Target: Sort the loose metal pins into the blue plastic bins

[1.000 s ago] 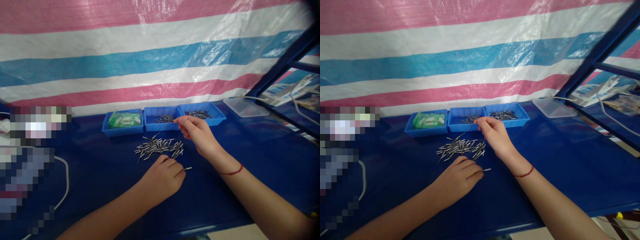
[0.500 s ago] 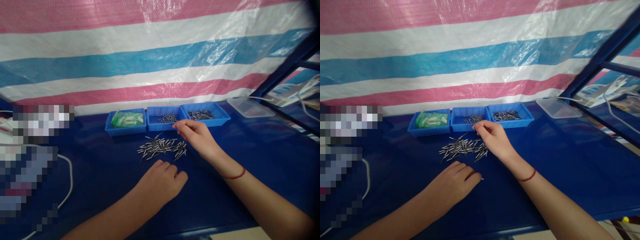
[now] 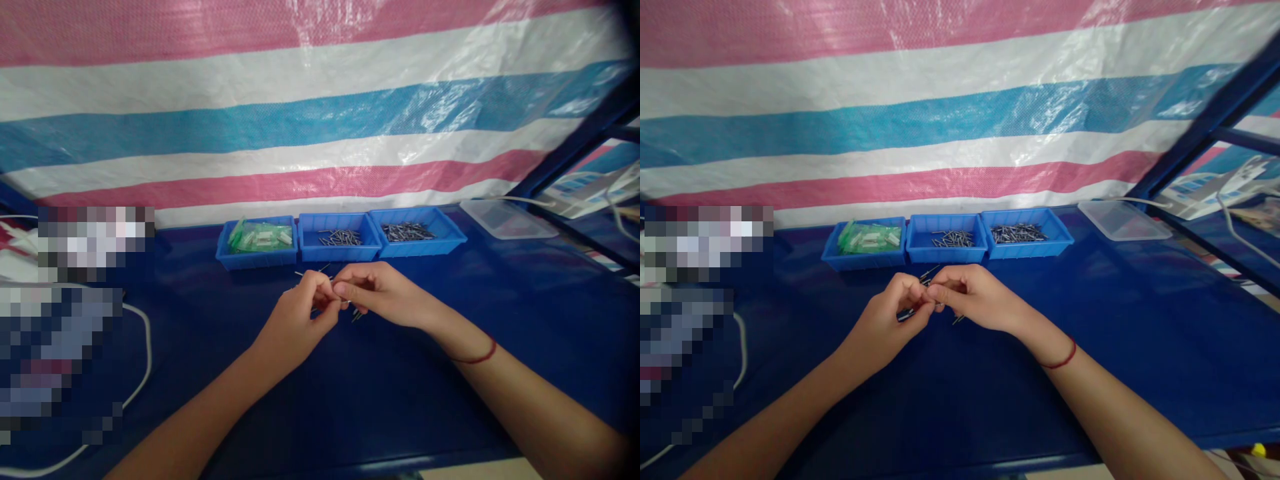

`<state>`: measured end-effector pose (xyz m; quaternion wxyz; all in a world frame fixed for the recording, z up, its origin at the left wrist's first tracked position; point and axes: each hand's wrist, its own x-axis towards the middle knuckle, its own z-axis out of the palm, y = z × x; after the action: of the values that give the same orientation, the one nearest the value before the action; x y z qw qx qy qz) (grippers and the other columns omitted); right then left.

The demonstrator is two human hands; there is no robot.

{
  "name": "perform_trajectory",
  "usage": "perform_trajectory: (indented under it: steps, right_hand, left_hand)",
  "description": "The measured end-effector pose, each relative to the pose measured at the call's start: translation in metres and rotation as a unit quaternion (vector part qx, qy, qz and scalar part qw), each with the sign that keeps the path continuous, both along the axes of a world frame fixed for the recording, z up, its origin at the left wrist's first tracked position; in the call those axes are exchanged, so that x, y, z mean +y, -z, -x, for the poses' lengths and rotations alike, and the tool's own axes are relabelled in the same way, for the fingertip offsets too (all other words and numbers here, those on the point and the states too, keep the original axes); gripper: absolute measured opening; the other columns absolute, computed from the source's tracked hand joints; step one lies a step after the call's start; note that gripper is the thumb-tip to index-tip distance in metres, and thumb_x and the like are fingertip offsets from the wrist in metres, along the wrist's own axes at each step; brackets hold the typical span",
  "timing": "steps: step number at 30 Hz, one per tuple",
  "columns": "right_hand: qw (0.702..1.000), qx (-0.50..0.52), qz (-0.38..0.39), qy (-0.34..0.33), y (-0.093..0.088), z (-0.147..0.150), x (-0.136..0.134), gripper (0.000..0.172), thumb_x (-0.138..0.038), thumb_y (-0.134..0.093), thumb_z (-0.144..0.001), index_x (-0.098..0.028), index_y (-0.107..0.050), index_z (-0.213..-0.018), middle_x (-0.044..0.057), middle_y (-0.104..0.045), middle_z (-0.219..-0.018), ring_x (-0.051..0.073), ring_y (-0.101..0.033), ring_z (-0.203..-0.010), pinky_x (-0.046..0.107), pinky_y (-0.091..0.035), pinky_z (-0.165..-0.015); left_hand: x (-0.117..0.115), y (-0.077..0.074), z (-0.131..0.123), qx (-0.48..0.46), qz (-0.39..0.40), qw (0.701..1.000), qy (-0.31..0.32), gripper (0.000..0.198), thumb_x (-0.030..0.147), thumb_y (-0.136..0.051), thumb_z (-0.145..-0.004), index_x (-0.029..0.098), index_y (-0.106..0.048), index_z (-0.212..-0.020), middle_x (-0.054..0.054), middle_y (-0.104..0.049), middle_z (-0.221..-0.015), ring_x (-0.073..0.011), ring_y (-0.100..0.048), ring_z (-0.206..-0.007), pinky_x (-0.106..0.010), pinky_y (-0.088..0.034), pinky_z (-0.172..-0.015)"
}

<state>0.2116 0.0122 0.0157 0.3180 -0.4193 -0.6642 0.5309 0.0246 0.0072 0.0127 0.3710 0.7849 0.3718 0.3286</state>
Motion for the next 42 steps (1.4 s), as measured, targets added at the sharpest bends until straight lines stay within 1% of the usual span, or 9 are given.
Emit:
perform_trajectory:
  steps: [3, 6, 11, 14, 19, 24, 32, 38, 42]
  right_hand:
    - [1.000, -0.004, -0.015, 0.002, -0.002, -0.002, 0.000, 0.030, -0.043, -0.056, -0.086, -0.014, -0.066, -0.087, 0.004, -0.067, -0.075, 0.009, -0.054, -0.058, 0.021, -0.044, -0.052]
    - [0.999, -0.015, -0.035, -0.008, -0.003, -0.002, 0.000, 0.029, -0.042, -0.058, -0.085, -0.014, -0.068, -0.088, 0.005, -0.068, -0.078, 0.012, -0.057, -0.064, 0.023, -0.045, -0.055]
    - [0.997, -0.030, -0.066, 0.002, 0.001, 0.004, -0.001, 0.028, -0.040, -0.056, -0.087, -0.015, -0.068, -0.084, 0.004, -0.067, -0.075, 0.010, -0.053, -0.060, 0.023, -0.043, -0.054]
    - [0.998, -0.012, -0.061, 0.013, 0.002, 0.006, -0.001, 0.029, -0.040, -0.055, -0.088, -0.015, -0.068, -0.085, 0.004, -0.066, -0.077, 0.010, -0.052, -0.060, 0.022, -0.043, -0.054]
    - [0.999, 0.021, -0.044, 0.012, 0.001, 0.006, -0.003, 0.028, -0.040, -0.055, -0.088, -0.015, -0.067, -0.086, 0.003, -0.066, -0.079, 0.010, -0.053, -0.061, 0.022, -0.044, -0.056]
    - [0.999, 0.028, -0.014, 0.015, -0.002, 0.011, -0.005, 0.026, -0.038, -0.056, -0.087, -0.015, -0.067, -0.086, 0.003, -0.065, -0.079, 0.008, -0.052, -0.058, 0.021, -0.042, -0.053]
    - [0.995, 0.075, 0.026, 0.060, -0.001, 0.019, -0.007, 0.021, -0.035, -0.060, -0.084, -0.015, -0.066, -0.087, 0.000, -0.059, -0.068, 0.007, -0.052, -0.054, 0.018, -0.039, -0.045]
    - [0.987, 0.120, 0.032, 0.098, 0.006, 0.021, -0.005, 0.021, -0.036, -0.063, -0.081, -0.015, -0.064, -0.088, -0.003, -0.055, -0.057, 0.007, -0.048, -0.047, 0.019, -0.038, -0.041]
    - [0.979, 0.151, 0.004, 0.139, 0.008, 0.022, -0.005, 0.022, -0.037, -0.064, -0.080, -0.017, -0.064, -0.088, -0.005, -0.053, -0.053, 0.006, -0.046, -0.041, 0.019, -0.037, -0.038]
  left_hand:
    - [0.002, 0.003, -0.002, -0.105, 0.080, 0.990, -0.050, 0.014, 0.020, -0.056, -0.085, 0.021, -0.042, -0.086, 0.000, -0.065, -0.084, -0.0130, -0.066, -0.077, -0.026, -0.052, -0.072]
    - [0.006, 0.003, -0.002, -0.170, 0.096, 0.975, -0.102, 0.022, 0.022, -0.062, -0.080, 0.021, -0.042, -0.087, 0.000, -0.064, -0.084, -0.0123, -0.065, -0.074, -0.026, -0.052, -0.070]
    - [0.009, -0.001, -0.003, -0.233, 0.118, 0.957, -0.129, 0.026, 0.023, -0.067, -0.074, 0.020, -0.048, -0.092, -0.001, -0.067, -0.087, -0.0130, -0.066, -0.076, -0.026, -0.054, -0.071]
    - [0.008, -0.001, -0.003, -0.220, 0.142, 0.956, -0.130, 0.028, 0.026, -0.068, -0.073, 0.018, -0.057, -0.098, -0.003, -0.067, -0.090, -0.0131, -0.065, -0.075, -0.025, -0.055, -0.067]
    - [0.008, 0.000, -0.001, -0.180, 0.142, 0.966, -0.116, 0.019, 0.032, -0.065, -0.078, 0.017, -0.066, -0.091, -0.001, -0.069, -0.078, -0.0148, -0.066, -0.073, -0.025, -0.055, -0.066]
    - [0.007, -0.004, -0.001, -0.168, 0.118, 0.970, -0.127, 0.016, 0.032, -0.064, -0.079, 0.017, -0.067, -0.086, -0.001, -0.071, -0.081, -0.0160, -0.068, -0.074, -0.025, -0.055, -0.066]
    - [0.009, -0.002, 0.000, -0.172, 0.103, 0.972, -0.122, 0.016, 0.031, -0.063, -0.081, 0.017, -0.067, -0.087, -0.001, -0.070, -0.078, -0.0132, -0.066, -0.069, -0.022, -0.054, -0.063]
    - [0.009, -0.002, 0.001, -0.153, 0.081, 0.976, -0.133, 0.016, 0.031, -0.061, -0.082, 0.017, -0.067, -0.089, -0.002, -0.069, -0.084, -0.0130, -0.065, -0.072, -0.021, -0.051, -0.064]
    - [0.010, 0.000, 0.002, -0.143, 0.074, 0.978, -0.136, 0.017, 0.030, -0.060, -0.083, 0.018, -0.067, -0.092, -0.003, -0.068, -0.089, -0.0140, -0.064, -0.075, -0.023, -0.050, -0.065]
